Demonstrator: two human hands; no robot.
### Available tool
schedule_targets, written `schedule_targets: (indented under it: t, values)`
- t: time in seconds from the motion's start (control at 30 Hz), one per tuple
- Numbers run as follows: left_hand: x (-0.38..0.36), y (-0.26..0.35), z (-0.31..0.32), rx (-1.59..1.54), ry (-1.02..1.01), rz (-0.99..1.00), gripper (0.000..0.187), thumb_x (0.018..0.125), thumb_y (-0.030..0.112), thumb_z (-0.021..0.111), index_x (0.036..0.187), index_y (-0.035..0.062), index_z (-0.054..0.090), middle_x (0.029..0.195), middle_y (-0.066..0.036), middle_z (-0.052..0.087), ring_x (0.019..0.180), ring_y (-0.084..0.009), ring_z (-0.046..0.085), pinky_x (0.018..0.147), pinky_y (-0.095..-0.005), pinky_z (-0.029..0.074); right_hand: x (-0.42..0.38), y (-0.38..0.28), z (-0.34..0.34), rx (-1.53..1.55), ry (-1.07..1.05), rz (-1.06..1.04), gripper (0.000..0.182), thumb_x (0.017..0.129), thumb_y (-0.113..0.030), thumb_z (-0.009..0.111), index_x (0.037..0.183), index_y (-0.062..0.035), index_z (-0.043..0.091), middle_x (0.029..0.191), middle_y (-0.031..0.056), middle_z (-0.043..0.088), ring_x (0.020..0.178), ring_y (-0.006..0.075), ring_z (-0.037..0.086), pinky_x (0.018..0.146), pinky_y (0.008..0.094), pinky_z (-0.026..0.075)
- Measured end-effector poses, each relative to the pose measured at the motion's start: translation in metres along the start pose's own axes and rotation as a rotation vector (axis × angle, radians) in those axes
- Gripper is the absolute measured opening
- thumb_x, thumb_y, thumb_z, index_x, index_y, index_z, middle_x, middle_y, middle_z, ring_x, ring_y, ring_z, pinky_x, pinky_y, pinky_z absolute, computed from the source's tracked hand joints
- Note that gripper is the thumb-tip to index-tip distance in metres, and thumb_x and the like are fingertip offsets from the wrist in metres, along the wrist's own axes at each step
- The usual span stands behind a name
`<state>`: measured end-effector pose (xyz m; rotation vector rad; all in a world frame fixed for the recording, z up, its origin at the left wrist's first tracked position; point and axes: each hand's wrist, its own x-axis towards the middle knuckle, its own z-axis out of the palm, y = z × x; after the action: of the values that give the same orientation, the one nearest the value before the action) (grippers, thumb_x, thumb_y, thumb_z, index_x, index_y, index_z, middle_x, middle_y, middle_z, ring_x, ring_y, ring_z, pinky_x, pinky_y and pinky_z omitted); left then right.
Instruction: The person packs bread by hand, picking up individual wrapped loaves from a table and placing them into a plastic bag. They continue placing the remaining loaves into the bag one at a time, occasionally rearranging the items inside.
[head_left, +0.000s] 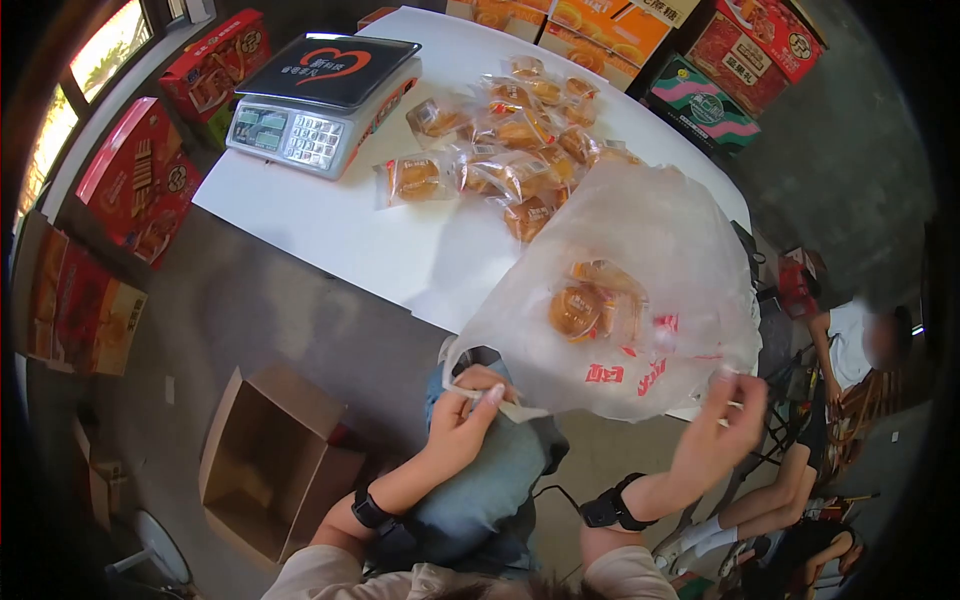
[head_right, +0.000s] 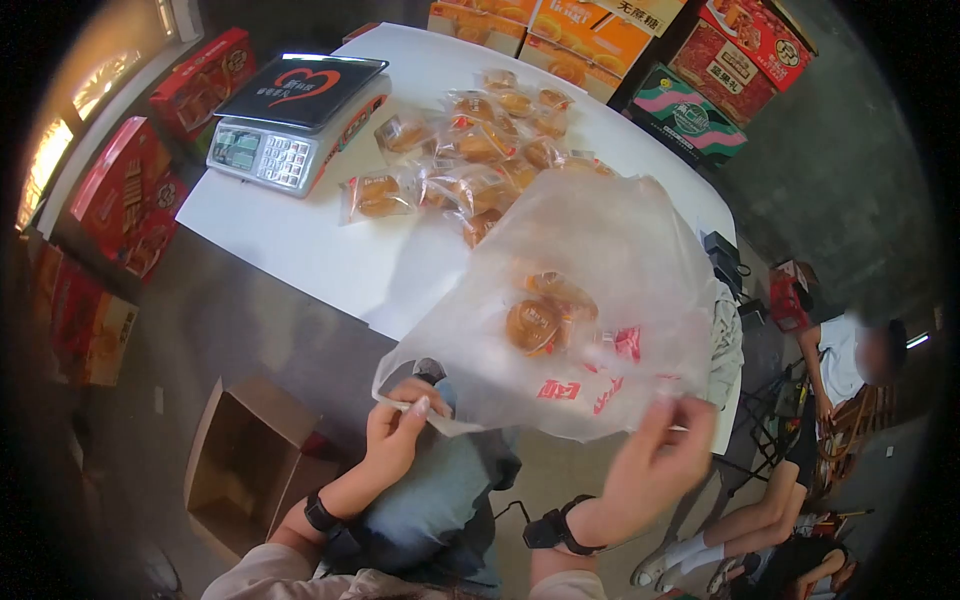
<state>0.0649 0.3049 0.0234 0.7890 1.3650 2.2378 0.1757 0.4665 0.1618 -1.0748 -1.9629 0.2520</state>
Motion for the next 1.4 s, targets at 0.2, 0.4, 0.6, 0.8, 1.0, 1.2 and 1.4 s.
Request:
schedule_targets:
  t: [0.2, 0.4, 0.6, 0.8, 1.0, 1.2, 1.4]
  values:
    - [0.002, -0.005, 0.005, -0.178, 0.197, -0.255, 0.015, 0.091, 0.007, 0.046, 0.104, 0.0011, 0.049, 0.095, -0.005, 0.054, 0.089, -0.0108, 0.05, 0.082, -0.0247, 0.039, 0.008, -0.063, 0.011, 0.612, 0.06, -0.492, 0.021, 0.075, -0.018, 0.062, 0.08, 0.0, 0.053, 0.07, 0.0064, 0.051, 0.064, 0.0216, 0.05, 0.062, 0.0344, 0.041]
    - [0.002, -0.019, 0.003, -0.198, 0.222, -0.297, 0.017, 0.09, 0.004, 0.045, 0.106, 0.0015, 0.048, 0.096, -0.005, 0.053, 0.09, -0.0113, 0.05, 0.083, -0.0236, 0.038, 0.055, -0.104, 0.196, 0.138, -0.634, -0.766, 0.043, 0.072, -0.029, 0.067, 0.104, -0.004, 0.052, 0.097, 0.0178, 0.056, 0.096, 0.0334, 0.052, 0.082, 0.0424, 0.041]
    - [0.001, -0.024, -0.005, -0.158, 0.271, -0.281, 0.018, 0.088, 0.004, 0.045, 0.106, 0.0031, 0.049, 0.1, -0.005, 0.054, 0.093, -0.0139, 0.052, 0.081, -0.0263, 0.039, 0.05, -0.038, 0.319, -0.175, -0.614, -0.526, 0.075, 0.069, -0.034, 0.07, 0.13, -0.0059, 0.035, 0.127, 0.019, 0.041, 0.122, 0.04, 0.033, 0.099, 0.0494, 0.029]
    - [0.002, -0.024, -0.016, -0.171, 0.299, -0.305, 0.018, 0.087, 0.003, 0.046, 0.104, 0.0032, 0.051, 0.101, -0.005, 0.055, 0.094, -0.0148, 0.053, 0.079, -0.0266, 0.041, 0.047, -0.054, 0.298, 0.542, -0.585, -0.108, 0.066, 0.079, -0.031, 0.063, 0.13, -0.0008, 0.034, 0.125, 0.0172, 0.044, 0.118, 0.035, 0.04, 0.097, 0.047, 0.034]
    - [0.001, -0.028, -0.016, -0.182, 0.333, -0.327, 0.019, 0.085, 0.001, 0.046, 0.103, 0.0039, 0.051, 0.098, -0.005, 0.055, 0.093, -0.0145, 0.053, 0.078, -0.0269, 0.042, 0.037, -0.066, 0.207, 1.683, -1.061, 0.781, 0.062, 0.085, -0.039, 0.053, 0.13, -0.0018, 0.034, 0.133, 0.0175, 0.038, 0.121, 0.0334, 0.039, 0.099, 0.0482, 0.032]
    - [-0.002, -0.032, -0.014, -0.23, 0.329, -0.329, 0.02, 0.084, -0.001, 0.045, 0.102, 0.0041, 0.051, 0.097, -0.004, 0.055, 0.092, -0.0133, 0.052, 0.077, -0.026, 0.042, 0.003, -0.04, 0.156, 1.625, -1.028, 0.599, 0.062, 0.086, -0.042, 0.048, 0.131, -0.0013, 0.033, 0.134, 0.0173, 0.036, 0.123, 0.0332, 0.036, 0.103, 0.0497, 0.028]
    - [-0.004, -0.027, -0.006, -0.171, 0.361, -0.227, 0.018, 0.085, -0.001, 0.042, 0.1, 0.0044, 0.051, 0.094, -0.003, 0.054, 0.088, -0.0111, 0.051, 0.077, -0.025, 0.041, -0.015, 0.004, 0.135, 1.774, -1.036, 0.606, 0.056, 0.086, -0.03, 0.053, 0.131, -0.0036, 0.036, 0.13, 0.0093, 0.043, 0.12, 0.0243, 0.041, 0.1, 0.0436, 0.034]
